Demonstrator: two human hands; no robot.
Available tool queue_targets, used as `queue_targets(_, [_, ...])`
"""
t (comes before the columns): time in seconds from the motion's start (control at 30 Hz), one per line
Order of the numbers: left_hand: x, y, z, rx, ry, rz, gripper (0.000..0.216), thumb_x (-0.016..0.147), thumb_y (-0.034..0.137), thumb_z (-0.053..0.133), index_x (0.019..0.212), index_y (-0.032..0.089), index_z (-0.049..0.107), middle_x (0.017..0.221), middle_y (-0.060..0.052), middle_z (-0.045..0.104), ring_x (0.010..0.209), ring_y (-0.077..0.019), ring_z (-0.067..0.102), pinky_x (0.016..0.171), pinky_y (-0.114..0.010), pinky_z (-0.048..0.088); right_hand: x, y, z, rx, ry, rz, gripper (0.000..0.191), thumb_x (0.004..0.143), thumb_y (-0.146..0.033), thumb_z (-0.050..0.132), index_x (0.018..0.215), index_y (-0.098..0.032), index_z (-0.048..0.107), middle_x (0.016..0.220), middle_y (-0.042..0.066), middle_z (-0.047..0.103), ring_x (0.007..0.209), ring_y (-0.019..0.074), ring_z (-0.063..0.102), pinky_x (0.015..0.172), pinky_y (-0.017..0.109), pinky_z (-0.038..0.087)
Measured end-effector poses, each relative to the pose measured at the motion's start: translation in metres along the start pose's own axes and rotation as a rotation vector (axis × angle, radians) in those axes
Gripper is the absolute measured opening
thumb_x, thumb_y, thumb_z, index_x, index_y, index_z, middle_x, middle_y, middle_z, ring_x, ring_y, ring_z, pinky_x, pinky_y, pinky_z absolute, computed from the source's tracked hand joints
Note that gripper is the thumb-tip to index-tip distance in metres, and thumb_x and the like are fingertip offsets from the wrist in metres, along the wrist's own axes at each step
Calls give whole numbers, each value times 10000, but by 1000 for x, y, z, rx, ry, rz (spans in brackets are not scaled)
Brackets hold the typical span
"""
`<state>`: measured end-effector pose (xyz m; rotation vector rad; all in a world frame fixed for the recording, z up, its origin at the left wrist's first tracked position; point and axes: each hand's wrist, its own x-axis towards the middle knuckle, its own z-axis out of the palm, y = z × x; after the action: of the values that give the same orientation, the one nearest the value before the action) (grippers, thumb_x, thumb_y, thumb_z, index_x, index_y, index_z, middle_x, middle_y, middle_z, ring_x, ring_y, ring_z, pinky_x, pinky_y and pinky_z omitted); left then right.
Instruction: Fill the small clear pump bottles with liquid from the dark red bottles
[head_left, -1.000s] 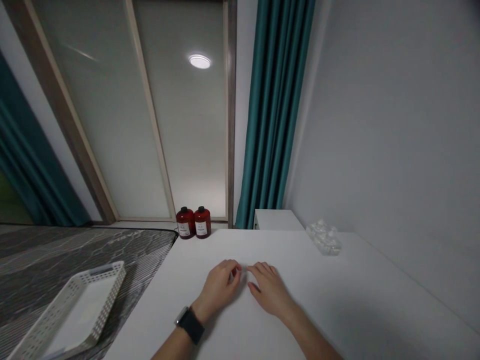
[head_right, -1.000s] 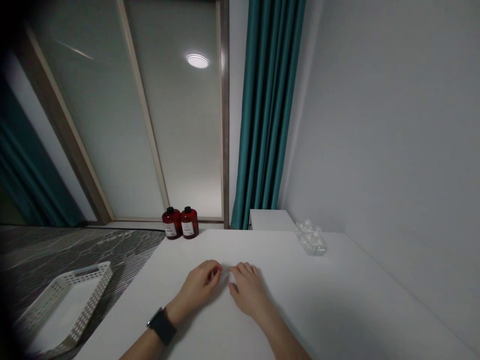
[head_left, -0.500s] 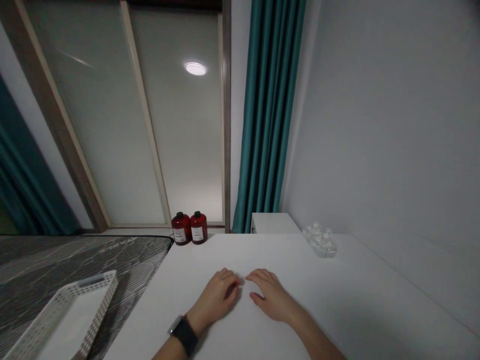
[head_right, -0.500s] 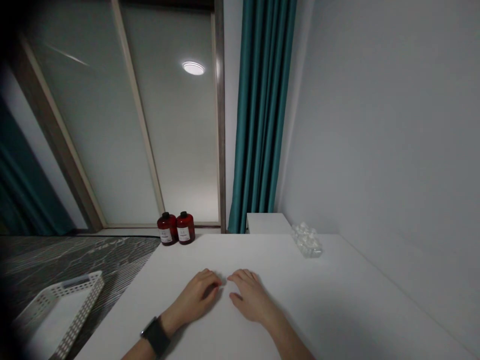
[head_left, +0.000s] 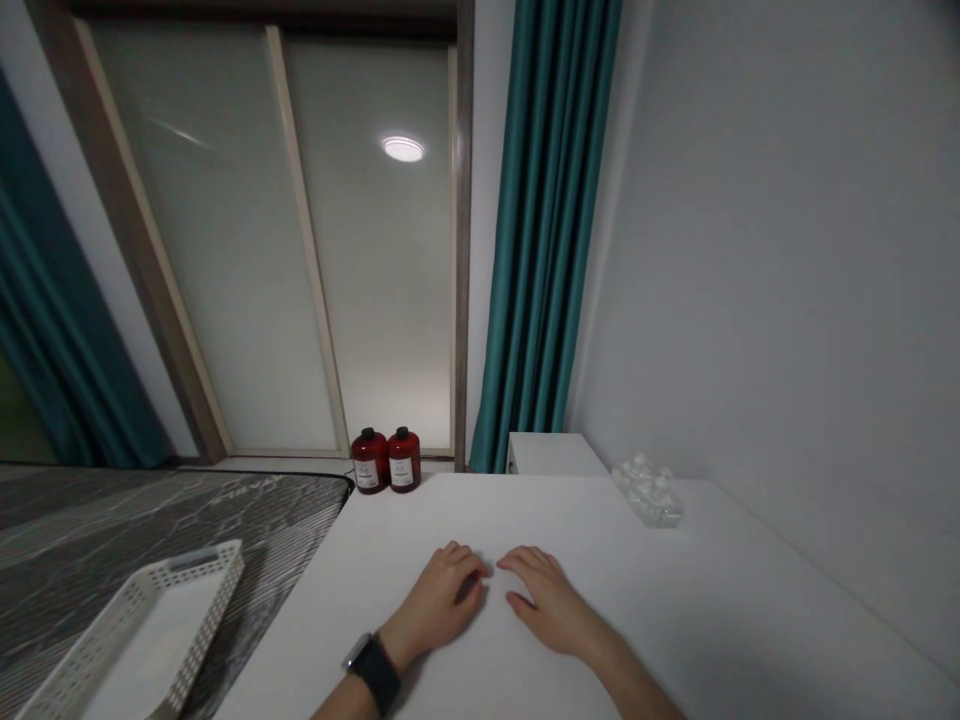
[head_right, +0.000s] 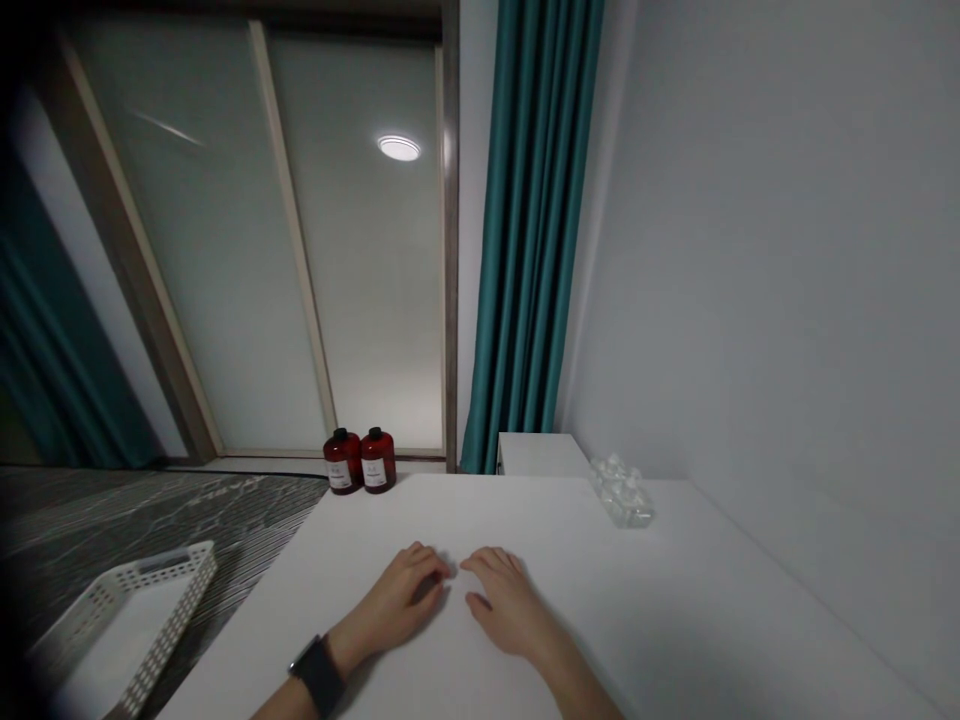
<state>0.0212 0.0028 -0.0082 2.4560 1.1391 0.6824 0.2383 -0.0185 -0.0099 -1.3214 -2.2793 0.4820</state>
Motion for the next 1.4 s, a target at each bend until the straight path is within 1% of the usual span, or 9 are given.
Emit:
queue_targets(0.17, [0, -1, 2, 2, 8, 7, 212, 844, 82, 560, 985, 217, 641, 977, -39, 679, 981, -236, 580, 914, -387, 408, 0, 1, 2, 1, 1, 11, 422, 840, -96, 545, 1228, -245, 620, 1232, 64, 656, 1179, 243, 566, 1040, 401, 408])
queue_targets(0.33, [1, 0, 1, 7, -3, -6, 235, 818, 71, 568, 981, 221, 649, 983, -41, 671, 988, -239, 568, 876, -374, 412, 0, 4, 4, 12, 2, 16, 425, 838, -100, 549, 1232, -239, 622, 1248, 65, 652, 1200, 246, 557, 1056, 406, 397])
queue_targets(0.6, [1, 2, 0, 30, -11, -12, 228, 835, 101, 550, 995, 221, 660, 998, -56, 678, 993, -246, 568, 874, -384, 421, 0, 7, 8, 25, 14, 13, 441, 829, -95, 553, 1239, -245, 617, 1257, 63, 649, 1216, 239, 549, 1080, 406, 385])
queue_targets(0.9, [0, 4, -1, 22, 3, -1, 206, 858, 115, 551, 999, 217, 662, 1000, -62, 674, 995, -250, 568, 881, -394, 421, 0, 4, 4, 33, 21, 8, 425, 835, -94, 552, 1230, -236, 618, 1251, 71, 649, 1211, 242, 554, 1075, 408, 391])
queue_targets(1.03, [0, 3, -1, 16, -13, -19, 219, 843, 99, 550, 992, 216, 660, 1011, -58, 666, 1001, -249, 561, 877, -395, 414, 0, 4, 4, 31, 24, 11, 425, 830, -87, 554, 1225, -227, 623, 1251, 71, 651, 1212, 242, 552, 1070, 401, 392])
queue_targets(1.4, [0, 1, 1, 6, -14, -10, 225, 843, 87, 550, 997, 219, 648, 1010, -46, 661, 1006, -246, 562, 880, -392, 404, -1, 7, 7, 51, 35, 12, 429, 829, -89, 554, 1228, -235, 619, 1254, 65, 650, 1216, 235, 549, 1074, 400, 382])
